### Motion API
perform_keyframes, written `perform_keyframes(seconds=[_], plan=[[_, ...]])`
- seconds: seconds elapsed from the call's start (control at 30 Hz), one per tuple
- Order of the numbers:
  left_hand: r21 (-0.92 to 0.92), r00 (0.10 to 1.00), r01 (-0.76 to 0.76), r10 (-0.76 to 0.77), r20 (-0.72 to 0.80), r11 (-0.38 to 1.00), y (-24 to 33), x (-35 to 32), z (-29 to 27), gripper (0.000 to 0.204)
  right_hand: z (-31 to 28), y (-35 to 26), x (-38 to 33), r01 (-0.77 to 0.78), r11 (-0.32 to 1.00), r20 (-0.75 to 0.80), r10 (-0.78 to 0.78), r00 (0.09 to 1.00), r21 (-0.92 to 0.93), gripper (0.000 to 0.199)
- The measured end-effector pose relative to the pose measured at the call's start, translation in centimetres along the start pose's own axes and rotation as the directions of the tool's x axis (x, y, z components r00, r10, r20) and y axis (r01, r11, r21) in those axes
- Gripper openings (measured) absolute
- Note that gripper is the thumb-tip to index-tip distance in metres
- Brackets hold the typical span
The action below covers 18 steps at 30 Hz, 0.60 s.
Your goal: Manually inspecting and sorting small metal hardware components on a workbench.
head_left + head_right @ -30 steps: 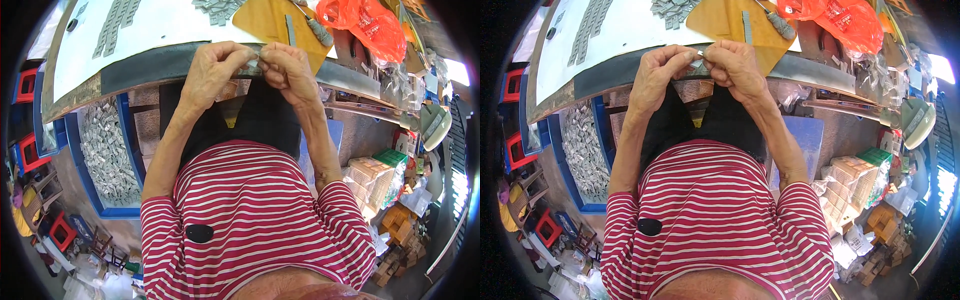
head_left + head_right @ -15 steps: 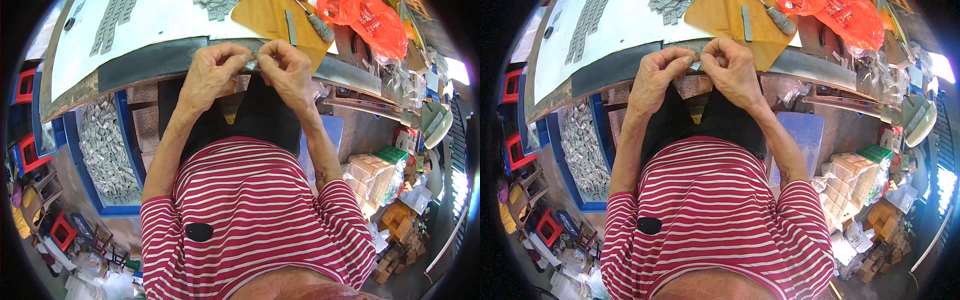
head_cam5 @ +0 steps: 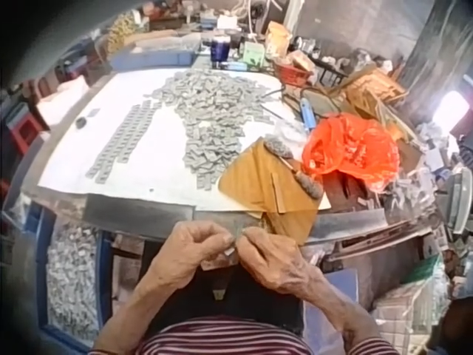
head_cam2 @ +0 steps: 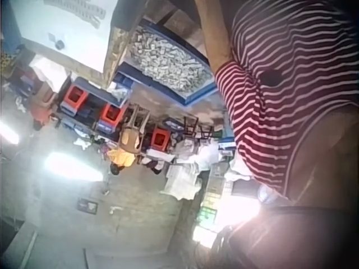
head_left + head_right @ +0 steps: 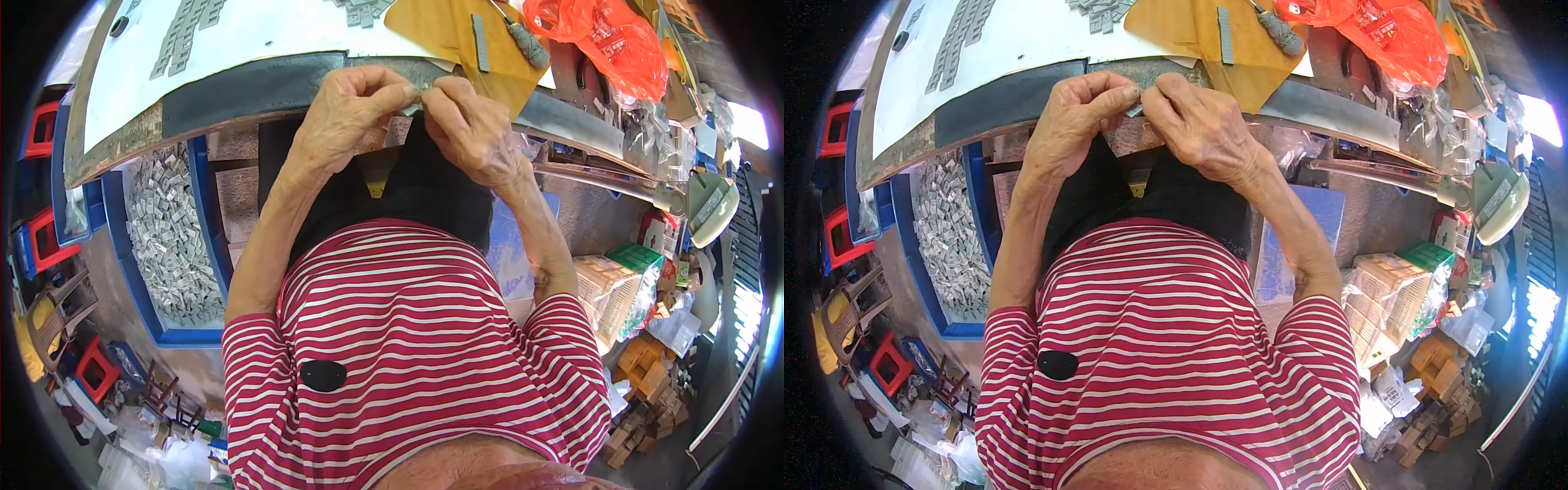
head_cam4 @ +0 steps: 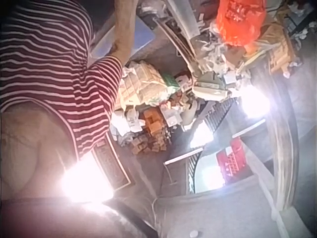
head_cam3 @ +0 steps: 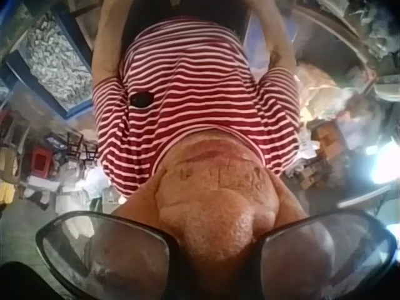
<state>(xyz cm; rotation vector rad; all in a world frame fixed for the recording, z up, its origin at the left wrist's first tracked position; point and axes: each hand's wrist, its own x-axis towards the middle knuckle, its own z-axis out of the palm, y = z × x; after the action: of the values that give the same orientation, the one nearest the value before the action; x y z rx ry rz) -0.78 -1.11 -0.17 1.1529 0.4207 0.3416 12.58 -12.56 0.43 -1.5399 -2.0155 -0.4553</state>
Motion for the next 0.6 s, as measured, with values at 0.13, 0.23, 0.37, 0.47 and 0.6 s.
perform_keyframes(seconds=[0.13,0.23,0.37,0.47,0.6], plan=[[0.088,1.0,0.007,-0.007,-0.001,0.996,-0.6,0.1,-0.5,0.015,0.6,-0.3,-0.4,-0.093,0.992,-0.042,0.098,0.994,0.09,0.025],[0.072,1.0,0.006,-0.004,-0.021,0.997,-0.7,-0.1,-0.5,0.013,1.1,-1.1,-0.4,-0.389,0.818,-0.035,0.444,0.895,0.423,0.016],[0.075,0.999,0.012,-0.01,-0.031,0.997,-0.6,-0.2,-0.6,0.013,1.0,-2.2,-0.5,-0.636,0.514,0.186,0.675,0.714,0.575,0.011],[0.104,0.999,-0.024,0.028,-0.031,0.994,-0.4,-0.3,-0.3,0.013,0.6,-2.5,-0.1,-0.683,0.259,0.321,0.734,0.599,0.683,0.009],[0.151,0.997,-0.005,0.017,-0.076,0.989,-0.3,-0.4,-0.2,0.015,0.5,-2.1,-0.1,-0.672,-0.022,0.486,0.708,0.512,0.74,0.01]])
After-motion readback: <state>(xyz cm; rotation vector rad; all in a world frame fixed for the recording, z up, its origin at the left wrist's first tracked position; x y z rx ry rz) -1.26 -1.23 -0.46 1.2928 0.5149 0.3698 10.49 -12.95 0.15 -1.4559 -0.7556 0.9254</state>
